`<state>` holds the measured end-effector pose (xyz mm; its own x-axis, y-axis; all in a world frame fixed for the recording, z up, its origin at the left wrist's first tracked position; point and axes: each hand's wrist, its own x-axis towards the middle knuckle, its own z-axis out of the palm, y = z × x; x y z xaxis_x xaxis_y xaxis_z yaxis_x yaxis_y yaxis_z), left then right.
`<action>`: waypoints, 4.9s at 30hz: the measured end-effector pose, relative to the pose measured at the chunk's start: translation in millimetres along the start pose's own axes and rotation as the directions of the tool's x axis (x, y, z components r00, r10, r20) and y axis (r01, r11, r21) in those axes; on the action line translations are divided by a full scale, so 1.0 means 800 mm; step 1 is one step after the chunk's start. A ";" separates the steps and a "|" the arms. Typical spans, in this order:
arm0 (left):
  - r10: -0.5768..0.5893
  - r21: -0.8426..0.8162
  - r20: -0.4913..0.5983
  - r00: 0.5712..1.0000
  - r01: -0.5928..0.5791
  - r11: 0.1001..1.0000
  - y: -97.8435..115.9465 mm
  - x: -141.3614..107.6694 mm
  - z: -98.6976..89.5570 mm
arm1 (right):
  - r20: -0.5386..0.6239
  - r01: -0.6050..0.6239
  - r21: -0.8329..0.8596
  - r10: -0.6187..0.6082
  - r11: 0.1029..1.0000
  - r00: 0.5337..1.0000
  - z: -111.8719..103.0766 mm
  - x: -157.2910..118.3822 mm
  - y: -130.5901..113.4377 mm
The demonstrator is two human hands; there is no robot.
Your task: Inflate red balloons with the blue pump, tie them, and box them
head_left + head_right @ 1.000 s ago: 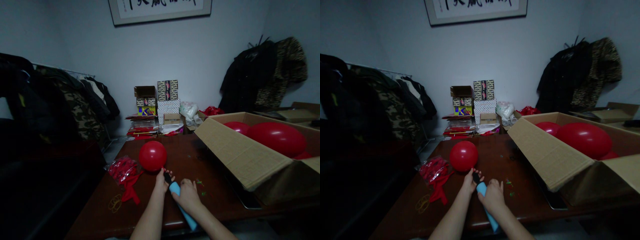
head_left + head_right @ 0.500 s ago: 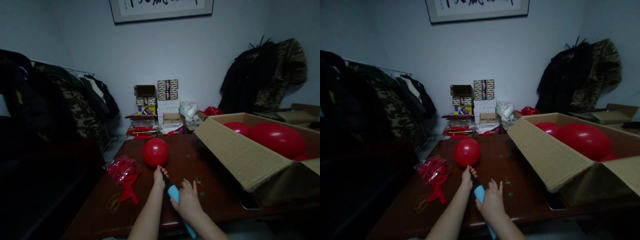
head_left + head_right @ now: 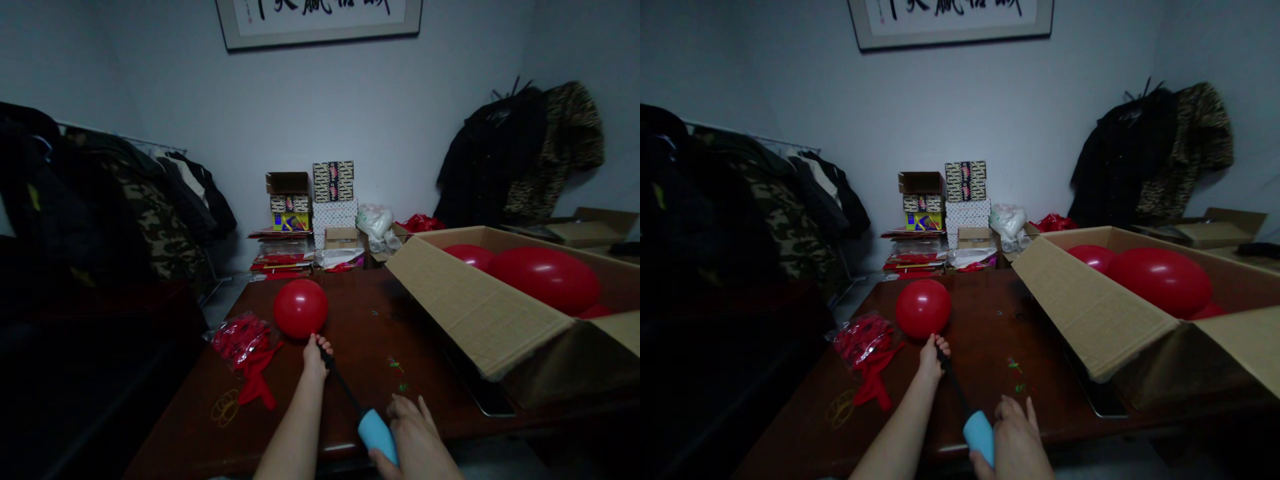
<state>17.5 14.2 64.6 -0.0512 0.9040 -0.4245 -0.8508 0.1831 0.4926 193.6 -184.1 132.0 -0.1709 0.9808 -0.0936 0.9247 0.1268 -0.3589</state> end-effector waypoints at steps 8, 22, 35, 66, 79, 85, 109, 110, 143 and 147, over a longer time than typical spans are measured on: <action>0.029 -0.047 0.047 0.998 -0.027 0.999 -0.004 -0.006 -0.014 | -0.080 -0.019 0.033 0.021 0.999 0.997 0.003 0.024 -0.017; 0.144 0.124 0.059 0.988 -0.150 0.981 0.001 -0.002 -0.020 | -0.180 0.021 0.027 -0.016 0.999 0.984 0.051 0.124 -0.051; 0.111 0.125 0.061 0.992 -0.118 0.985 -0.008 0.002 -0.024 | -0.081 0.021 -0.004 -0.022 1.000 0.996 0.037 0.057 -0.025; -0.069 -0.033 0.083 0.994 0.072 0.997 -0.026 -0.012 -0.025 | -0.114 -0.004 -0.097 -0.007 0.995 0.993 0.018 0.093 -0.041; 0.004 0.120 0.031 1.000 -0.008 0.993 -0.032 -0.007 -0.025 | -0.107 -0.056 -0.088 0.047 0.995 0.993 0.048 0.076 -0.036; 0.031 0.125 0.019 0.999 -0.033 0.992 -0.029 -0.003 -0.017 | -0.050 -0.040 -0.086 0.035 0.995 0.998 0.036 0.029 -0.006; -0.010 -0.019 0.092 0.996 0.012 1.000 -0.014 -0.015 0.014 | -0.210 0.032 -0.098 -0.052 0.995 0.976 0.004 0.047 -0.022; -0.004 -0.016 0.094 0.996 0.006 1.000 -0.014 -0.016 0.015 | -0.217 0.034 -0.103 -0.056 0.994 0.975 0.004 0.055 -0.026; 0.044 0.071 -0.013 0.999 -0.043 0.997 -0.002 0.015 -0.007 | -0.225 0.012 -0.206 -0.060 0.979 0.972 0.020 0.024 -0.022; 0.035 0.051 -0.013 0.999 -0.035 0.998 0.001 0.017 -0.007 | -0.182 0.047 -0.208 -0.086 0.977 0.980 0.017 0.001 -0.005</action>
<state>13.2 24.9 55.1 -0.0880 0.9049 -0.4165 -0.8206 0.1712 0.5453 185.5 -185.5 121.0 -0.1850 0.9768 0.1081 0.9662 0.2009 -0.1616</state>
